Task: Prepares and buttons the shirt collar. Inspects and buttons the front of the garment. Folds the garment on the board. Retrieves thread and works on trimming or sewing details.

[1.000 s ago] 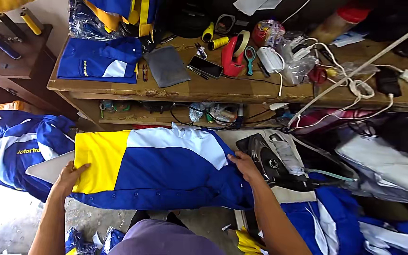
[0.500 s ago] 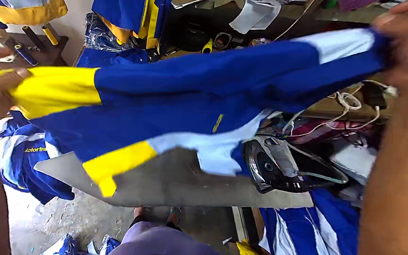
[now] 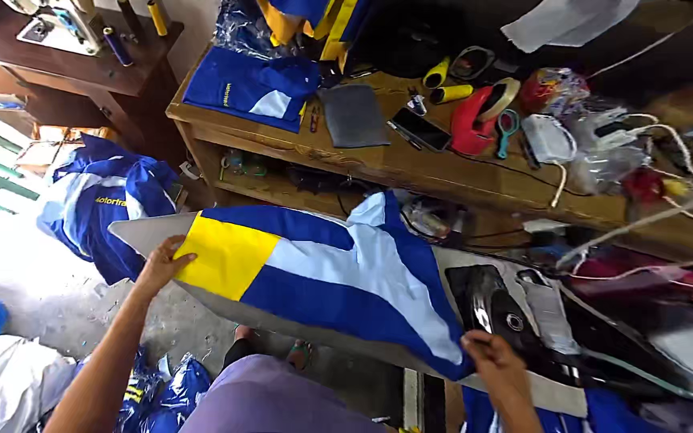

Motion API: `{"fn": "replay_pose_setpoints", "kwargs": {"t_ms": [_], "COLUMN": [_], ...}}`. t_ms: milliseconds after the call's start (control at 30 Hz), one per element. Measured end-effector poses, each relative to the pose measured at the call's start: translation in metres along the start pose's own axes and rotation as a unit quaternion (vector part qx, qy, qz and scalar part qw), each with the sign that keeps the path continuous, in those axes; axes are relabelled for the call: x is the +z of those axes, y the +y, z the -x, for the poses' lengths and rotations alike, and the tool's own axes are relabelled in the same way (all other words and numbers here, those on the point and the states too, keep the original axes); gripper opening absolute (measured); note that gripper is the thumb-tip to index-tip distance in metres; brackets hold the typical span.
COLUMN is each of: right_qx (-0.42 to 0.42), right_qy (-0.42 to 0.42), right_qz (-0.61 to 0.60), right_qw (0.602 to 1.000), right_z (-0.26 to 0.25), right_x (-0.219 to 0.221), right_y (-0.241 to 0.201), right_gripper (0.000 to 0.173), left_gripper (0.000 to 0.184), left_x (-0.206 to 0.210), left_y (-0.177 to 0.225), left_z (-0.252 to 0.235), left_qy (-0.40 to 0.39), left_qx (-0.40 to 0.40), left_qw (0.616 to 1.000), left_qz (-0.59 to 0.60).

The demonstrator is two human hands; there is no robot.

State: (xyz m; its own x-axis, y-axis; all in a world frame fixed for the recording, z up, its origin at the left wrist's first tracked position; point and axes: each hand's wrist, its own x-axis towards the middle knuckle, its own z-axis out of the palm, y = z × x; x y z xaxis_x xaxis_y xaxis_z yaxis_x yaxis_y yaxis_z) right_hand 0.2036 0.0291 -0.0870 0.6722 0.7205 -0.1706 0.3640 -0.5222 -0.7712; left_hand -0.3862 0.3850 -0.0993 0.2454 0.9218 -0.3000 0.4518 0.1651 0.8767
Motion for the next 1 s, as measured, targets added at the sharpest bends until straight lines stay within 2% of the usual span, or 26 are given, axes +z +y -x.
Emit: {"fn": "replay_pose_setpoints", "kwargs": {"t_ms": [67,200,333,367,433,500,600,700,800,867,900,933,1000], "right_qx": [0.010,-0.023,-0.051,-0.059,-0.088,-0.115,-0.117,-0.026,0.075,0.119,0.136,0.151,0.174], "right_qy": [0.000,0.033,0.033,0.037,0.070,0.074,-0.032,-0.206,-0.314,-0.329,-0.329,-0.332,-0.334], "right_qz": [0.036,0.094,0.217,0.238,0.246,0.217,0.100,-0.075,-0.194,-0.249,-0.271,-0.291,-0.340], "right_qw": [0.999,0.995,0.974,0.969,0.963,0.967,0.988,0.975,0.926,0.903,0.894,0.884,0.862], "right_z": [0.013,0.029,0.033,0.031,0.026,0.018,0.000,-0.016,-0.027,-0.034,-0.038,-0.042,-0.046], "right_x": [0.015,0.010,0.022,0.025,0.030,0.035,0.052,0.068,0.072,0.072,0.071,0.070,0.071], "right_y": [0.020,0.022,0.033,0.032,0.015,-0.012,-0.044,-0.058,-0.058,-0.050,-0.047,-0.045,-0.038], "right_gripper": [0.028,0.027,0.032,0.035,0.037,0.035,0.033,0.031,0.030,0.033,0.038,0.045,0.064], "left_gripper": [0.057,0.043,0.062,0.067,0.064,0.053,0.041,0.047,0.051,0.037,0.032,0.029,0.028], "left_x": [0.015,0.020,0.029,0.031,0.046,0.080,0.165,0.262,0.339,0.368,0.372,0.371,0.354], "left_y": [-0.017,-0.026,-0.025,-0.017,0.005,0.038,0.092,0.135,0.160,0.167,0.171,0.173,0.170], "left_z": [0.008,0.018,0.027,0.027,0.021,0.010,-0.020,-0.049,-0.073,-0.075,-0.069,-0.059,-0.032], "left_qy": [0.056,0.138,0.198,0.217,0.236,0.160,-0.037,-0.177,-0.230,-0.221,-0.226,-0.242,-0.288], "left_qx": [-0.018,-0.035,-0.001,0.025,0.079,0.090,0.122,0.124,0.077,0.079,0.112,0.170,0.295], "left_qw": [0.998,0.976,0.927,0.920,0.918,0.952,0.982,0.970,0.960,0.960,0.957,0.946,0.903], "left_qz": [-0.012,-0.166,-0.319,-0.325,-0.308,-0.244,-0.136,-0.114,-0.141,-0.155,-0.147,-0.130,-0.124]}}
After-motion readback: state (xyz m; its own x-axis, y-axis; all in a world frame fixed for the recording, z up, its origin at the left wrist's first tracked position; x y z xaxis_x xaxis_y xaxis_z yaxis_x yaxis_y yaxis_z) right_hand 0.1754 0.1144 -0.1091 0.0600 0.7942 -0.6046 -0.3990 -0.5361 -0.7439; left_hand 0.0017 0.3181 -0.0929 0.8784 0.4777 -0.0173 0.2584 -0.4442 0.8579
